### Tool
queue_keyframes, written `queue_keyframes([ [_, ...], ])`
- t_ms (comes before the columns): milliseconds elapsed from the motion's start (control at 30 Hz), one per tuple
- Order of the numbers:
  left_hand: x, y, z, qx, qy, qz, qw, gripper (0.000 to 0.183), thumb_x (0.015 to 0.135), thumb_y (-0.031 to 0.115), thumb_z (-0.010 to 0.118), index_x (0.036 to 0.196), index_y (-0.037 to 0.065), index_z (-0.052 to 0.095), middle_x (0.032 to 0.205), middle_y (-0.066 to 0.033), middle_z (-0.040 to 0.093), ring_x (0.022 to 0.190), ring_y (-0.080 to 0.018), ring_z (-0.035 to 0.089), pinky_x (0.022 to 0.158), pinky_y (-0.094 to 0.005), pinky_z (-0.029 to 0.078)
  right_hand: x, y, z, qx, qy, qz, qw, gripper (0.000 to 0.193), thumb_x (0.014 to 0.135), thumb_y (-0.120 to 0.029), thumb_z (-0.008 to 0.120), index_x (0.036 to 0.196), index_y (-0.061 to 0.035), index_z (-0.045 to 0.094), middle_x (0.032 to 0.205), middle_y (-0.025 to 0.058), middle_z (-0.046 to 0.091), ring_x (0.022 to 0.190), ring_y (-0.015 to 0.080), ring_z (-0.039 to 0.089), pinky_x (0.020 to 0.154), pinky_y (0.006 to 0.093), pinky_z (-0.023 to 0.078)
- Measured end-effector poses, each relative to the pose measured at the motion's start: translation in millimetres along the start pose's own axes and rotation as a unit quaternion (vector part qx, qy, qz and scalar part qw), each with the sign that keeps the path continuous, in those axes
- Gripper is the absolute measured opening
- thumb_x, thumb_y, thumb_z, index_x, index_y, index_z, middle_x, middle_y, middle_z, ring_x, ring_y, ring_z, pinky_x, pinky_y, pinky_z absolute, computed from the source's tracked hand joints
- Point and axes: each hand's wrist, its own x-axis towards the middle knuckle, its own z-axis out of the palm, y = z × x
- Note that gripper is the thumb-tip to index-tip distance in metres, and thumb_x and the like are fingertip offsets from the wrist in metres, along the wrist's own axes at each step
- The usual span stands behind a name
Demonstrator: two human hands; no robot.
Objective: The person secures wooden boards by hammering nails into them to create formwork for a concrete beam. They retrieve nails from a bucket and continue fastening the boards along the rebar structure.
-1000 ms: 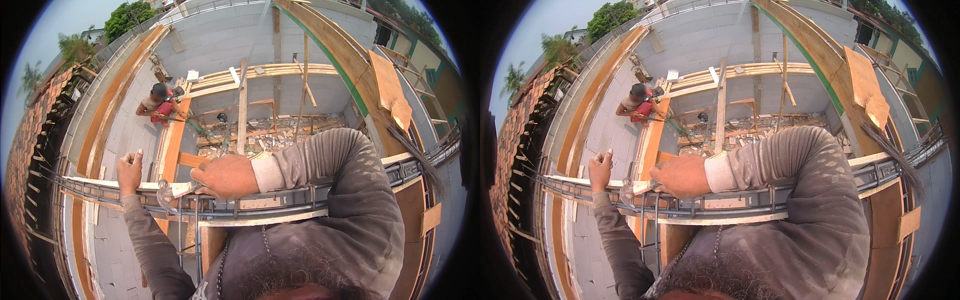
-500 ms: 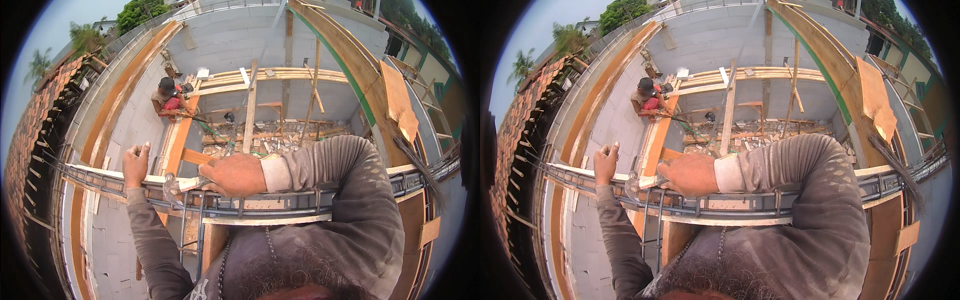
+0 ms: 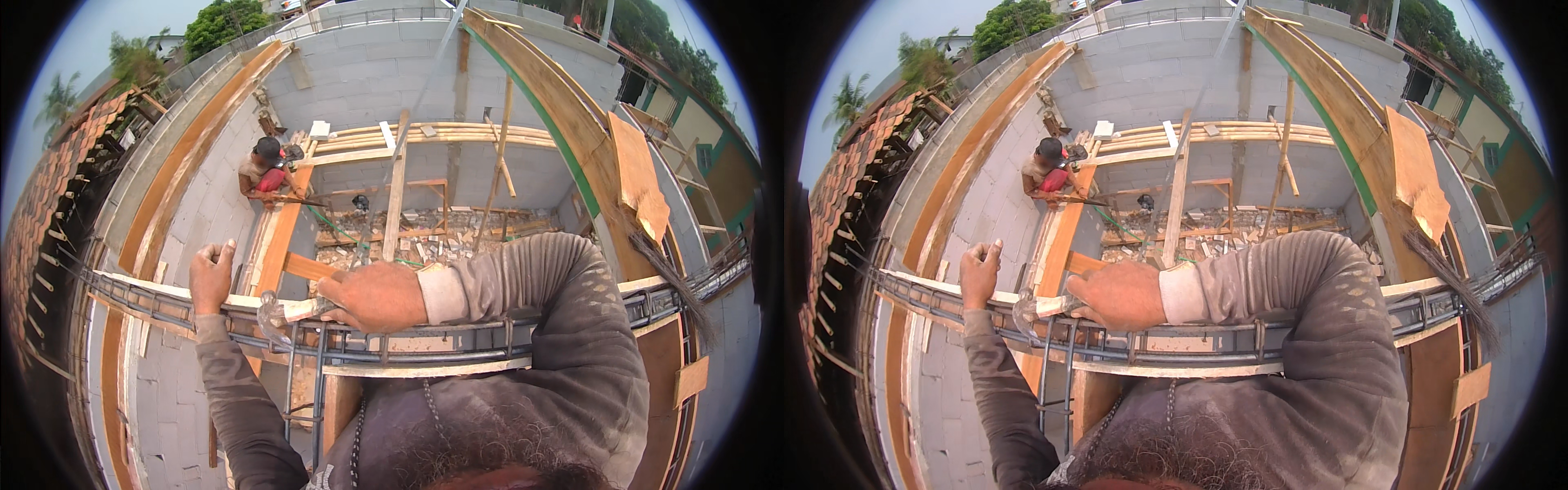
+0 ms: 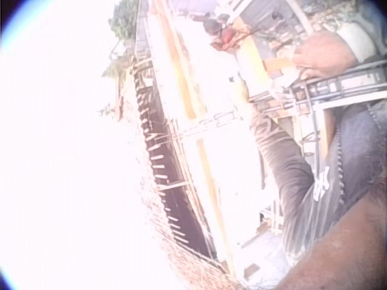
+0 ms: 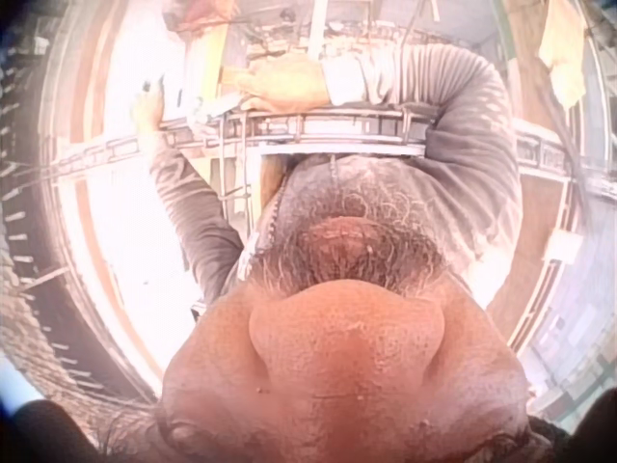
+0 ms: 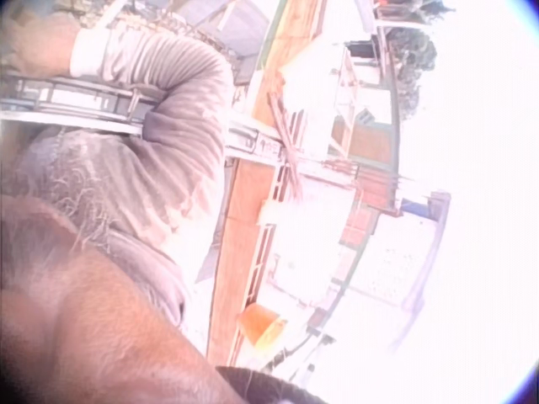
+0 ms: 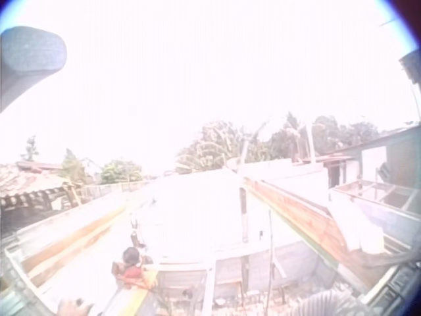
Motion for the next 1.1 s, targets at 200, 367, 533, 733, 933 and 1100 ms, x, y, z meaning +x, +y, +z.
queue_keyframes([
  [200,3.9,-3.7,0.4,-0.023,-0.021,0.004,1.000,0.048,0.103,0.034,0.071,0.070,0.001,0.061,0.061,-0.0028,0.057,0.058,-0.0113,0.048,0.056,-0.0345,0.040,0.0,6.5,5.3,0.010,-0.001,-0.011,1.000,0.041,0.107,-0.039,0.059,0.116,0.0001,0.054,0.103,0.0258,0.069,0.094,0.0468,0.072,0.077,0.0575,0.058],
  [367,1.8,-6.8,-0.6,-0.042,-0.017,0.006,0.999,0.047,0.105,0.033,0.070,0.071,0.002,0.060,0.062,-0.0022,0.057,0.059,-0.0100,0.050,0.055,-0.0321,0.040,-3.2,9.6,3.9,0.037,0.013,-0.036,0.999,0.042,0.105,-0.038,0.062,0.113,0.0025,0.054,0.097,0.0272,0.070,0.091,0.0483,0.072,0.076,0.0594,0.056],
  [533,4.5,-5.1,3.3,-0.051,-0.019,0.019,0.998,0.048,0.106,0.034,0.070,0.071,0.002,0.060,0.063,-0.0026,0.058,0.059,-0.0096,0.051,0.056,-0.0310,0.040,-6.0,10.2,2.1,0.043,0.012,-0.043,0.998,0.042,0.103,-0.037,0.064,0.113,0.0030,0.055,0.093,0.0276,0.071,0.091,0.0486,0.072,0.076,0.0603,0.055],
  [733,0.9,-8.5,-5.8,-0.019,-0.020,0.008,1.000,0.048,0.104,0.036,0.071,0.072,0.000,0.064,0.064,-0.0041,0.061,0.060,-0.0103,0.052,0.056,-0.0324,0.042,4.4,8.4,9.0,0.012,0.021,-0.030,0.999,0.041,0.104,-0.039,0.063,0.113,0.0008,0.056,0.097,0.0258,0.072,0.092,0.0465,0.073,0.076,0.0602,0.057],
  [933,6.0,-7.6,4.2,-0.010,0.006,0.008,1.000,0.048,0.100,0.039,0.073,0.078,-0.003,0.071,0.062,-0.0054,0.062,0.058,-0.0129,0.055,0.057,-0.0358,0.046,2.9,6.1,5.2,-0.001,0.002,0.002,1.000,0.038,0.106,-0.037,0.061,0.115,-0.0012,0.053,0.096,0.0234,0.070,0.089,0.0452,0.073,0.073,0.0568,0.057],
  [1100,-3.0,-1.1,-7.5,0.044,-0.001,-0.003,0.999,0.048,0.100,0.042,0.073,0.080,-0.002,0.072,0.065,-0.0059,0.066,0.063,-0.0121,0.061,0.061,-0.0323,0.049,6.2,0.2,0.5,0.007,-0.013,0.003,1.000,0.037,0.105,-0.037,0.062,0.114,-0.0028,0.051,0.097,0.0216,0.069,0.086,0.0449,0.072,0.072,0.0566,0.055],
])
